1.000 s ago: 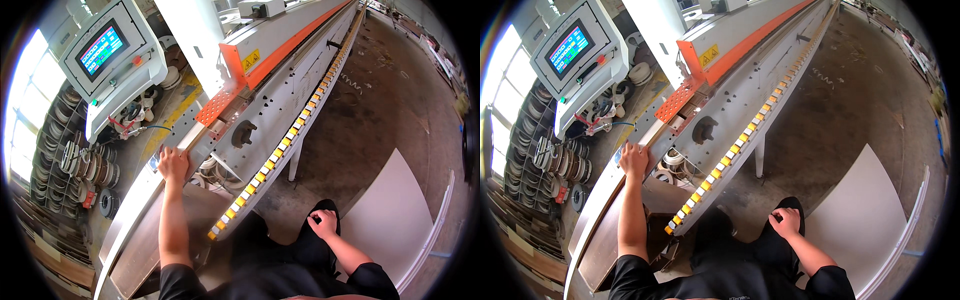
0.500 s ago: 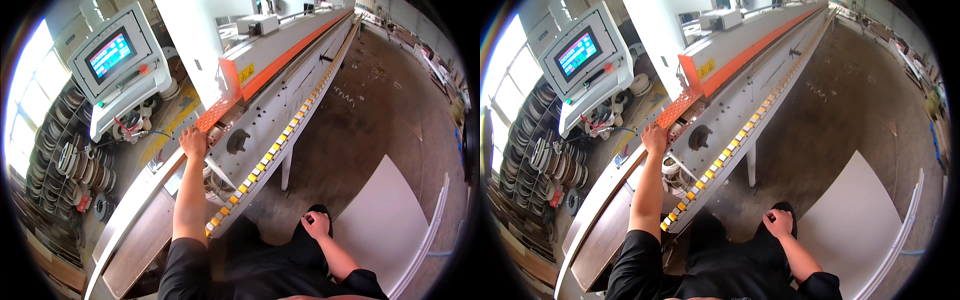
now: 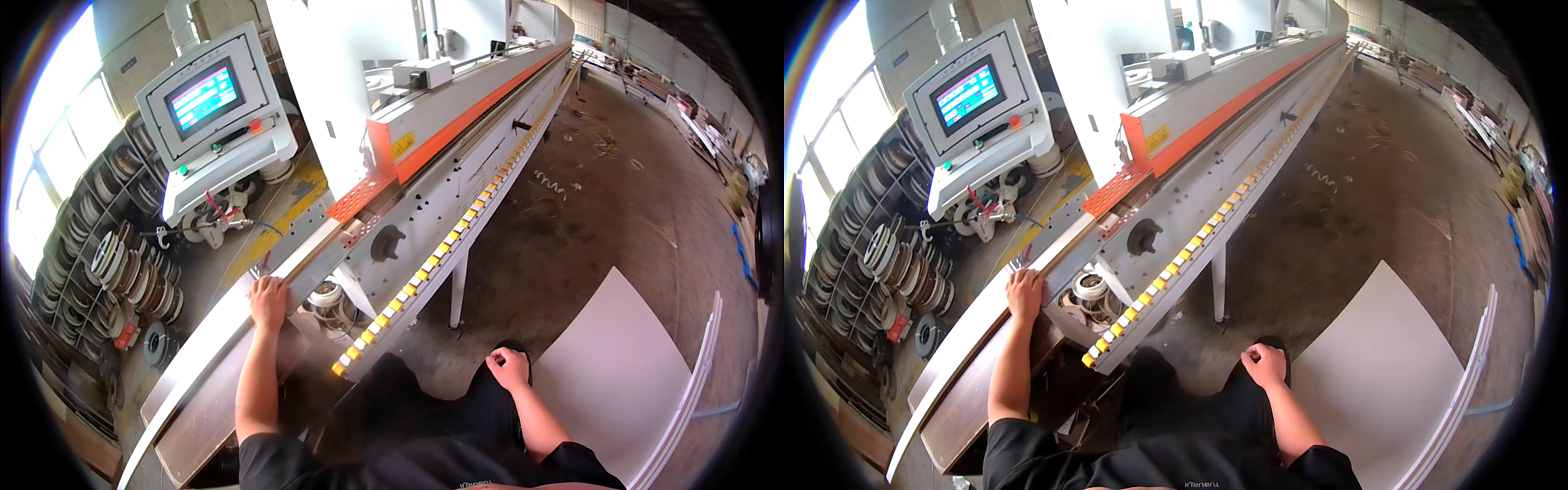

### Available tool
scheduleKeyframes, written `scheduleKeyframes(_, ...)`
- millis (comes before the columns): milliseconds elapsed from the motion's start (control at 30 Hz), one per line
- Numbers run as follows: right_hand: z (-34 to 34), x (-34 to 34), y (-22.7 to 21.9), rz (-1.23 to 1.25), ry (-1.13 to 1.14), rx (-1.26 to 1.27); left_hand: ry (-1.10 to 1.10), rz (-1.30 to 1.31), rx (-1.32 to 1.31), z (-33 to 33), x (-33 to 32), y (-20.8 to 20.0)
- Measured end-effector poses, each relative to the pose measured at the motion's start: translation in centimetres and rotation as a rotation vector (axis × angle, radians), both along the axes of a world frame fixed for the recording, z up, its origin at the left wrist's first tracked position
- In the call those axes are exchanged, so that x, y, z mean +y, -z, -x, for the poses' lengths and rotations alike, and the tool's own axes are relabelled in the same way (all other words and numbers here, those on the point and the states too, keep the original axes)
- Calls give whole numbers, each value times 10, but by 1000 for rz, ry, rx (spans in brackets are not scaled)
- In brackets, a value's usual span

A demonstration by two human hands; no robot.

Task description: The person repeatedly feeds white plastic strips into an edge banding machine to apply adhesive tape to their edges. They then use yellow tape to secure the applied banding on a wooden board and handle multiple strips in a repetitive sequence.

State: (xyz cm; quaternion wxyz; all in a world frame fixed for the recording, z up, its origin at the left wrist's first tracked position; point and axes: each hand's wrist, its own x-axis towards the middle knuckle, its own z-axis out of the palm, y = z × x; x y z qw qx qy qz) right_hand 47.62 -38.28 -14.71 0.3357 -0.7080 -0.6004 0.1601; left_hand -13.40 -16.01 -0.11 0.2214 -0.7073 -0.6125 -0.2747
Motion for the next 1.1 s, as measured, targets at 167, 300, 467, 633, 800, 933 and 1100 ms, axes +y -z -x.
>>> scheduleKeyframes(167, 9, -1, -5, -24, -31, -54, -207, 47, -75, 83, -114, -4)
scheduleKeyframes(300, 11, 0, -5, -17, -58, -66, -304, 58, -84, 103, -151, -10)
scheduleKeyframes(467, 15, 7, -4, 3, -98, -87, -312, 57, 82, 101, -108, -5)
scheduleKeyframes(633, 15, 9, -1, 24, -103, -87, -280, 119, 90, 68, -70, -16)
scheduleKeyframes(800, 17, 12, 2, 29, -119, -93, -238, 103, 84, 42, -34, -12)
scheduleKeyframes(933, 21, 12, -2, 31, -128, -91, -201, 100, 52, 16, -9, -12)
scheduleKeyframes(1100, 21, 10, 0, 22, -123, -94, -153, 69, 24, -20, 28, -5)
